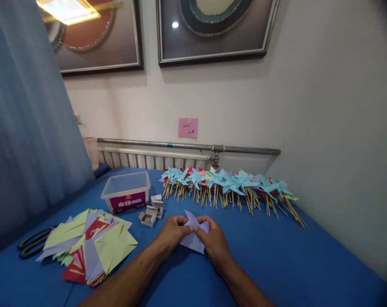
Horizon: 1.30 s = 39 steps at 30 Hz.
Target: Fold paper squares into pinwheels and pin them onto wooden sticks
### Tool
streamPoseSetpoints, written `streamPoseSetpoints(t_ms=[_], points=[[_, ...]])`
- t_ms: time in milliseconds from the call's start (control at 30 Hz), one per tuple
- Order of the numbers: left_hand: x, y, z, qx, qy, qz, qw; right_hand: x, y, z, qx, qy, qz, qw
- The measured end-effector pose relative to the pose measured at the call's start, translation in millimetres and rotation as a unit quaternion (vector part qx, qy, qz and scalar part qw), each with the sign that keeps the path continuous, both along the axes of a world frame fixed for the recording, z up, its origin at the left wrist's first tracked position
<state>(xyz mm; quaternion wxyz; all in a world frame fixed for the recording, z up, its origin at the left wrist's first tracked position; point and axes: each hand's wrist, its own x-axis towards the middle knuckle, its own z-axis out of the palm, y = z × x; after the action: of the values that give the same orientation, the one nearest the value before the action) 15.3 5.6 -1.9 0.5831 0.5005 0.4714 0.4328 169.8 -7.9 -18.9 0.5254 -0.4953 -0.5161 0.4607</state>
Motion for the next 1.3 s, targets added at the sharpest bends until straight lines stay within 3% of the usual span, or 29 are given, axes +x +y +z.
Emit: streamPoseSetpoints(t_ms=[267, 433, 567, 767, 1000, 1300], points=[[-3.0, 3.4, -3.9, 0.007, 0.015, 0.011, 1.000, 0.3, -3.6, 7.2, 0.027, -0.071, 0.011, 0.997], [-2.4, 5.8, -3.0, -0.012, 0.014, 0.047, 0.999, -0.8, -0.8, 1.8, 0.009, 0.052, 0.018, 0.998], [-8.8, 9.4, -0.2, -0.031, -0.037, 0.079, 0.996, -3.1, -6.0, 7.9, -0.024, 0.185, 0.054, 0.981], [-17.2, 15.2, -1.0, -0.036, -0.079, 0.107, 0.991, -7.0, -11.6, 14.7, -0.015, 0.201, 0.109, 0.973], [-6.2, 8.4, -1.0, -0.012, 0.007, 0.081, 0.997, -7.1, -0.3, -1.3, -0.022, 0.139, 0.064, 0.988], [2.8, 2.7, -0.4, -0.005, 0.029, 0.064, 0.998, -6.0, -1.5, 1.4, -0.028, 0.090, -0.009, 0.995]])
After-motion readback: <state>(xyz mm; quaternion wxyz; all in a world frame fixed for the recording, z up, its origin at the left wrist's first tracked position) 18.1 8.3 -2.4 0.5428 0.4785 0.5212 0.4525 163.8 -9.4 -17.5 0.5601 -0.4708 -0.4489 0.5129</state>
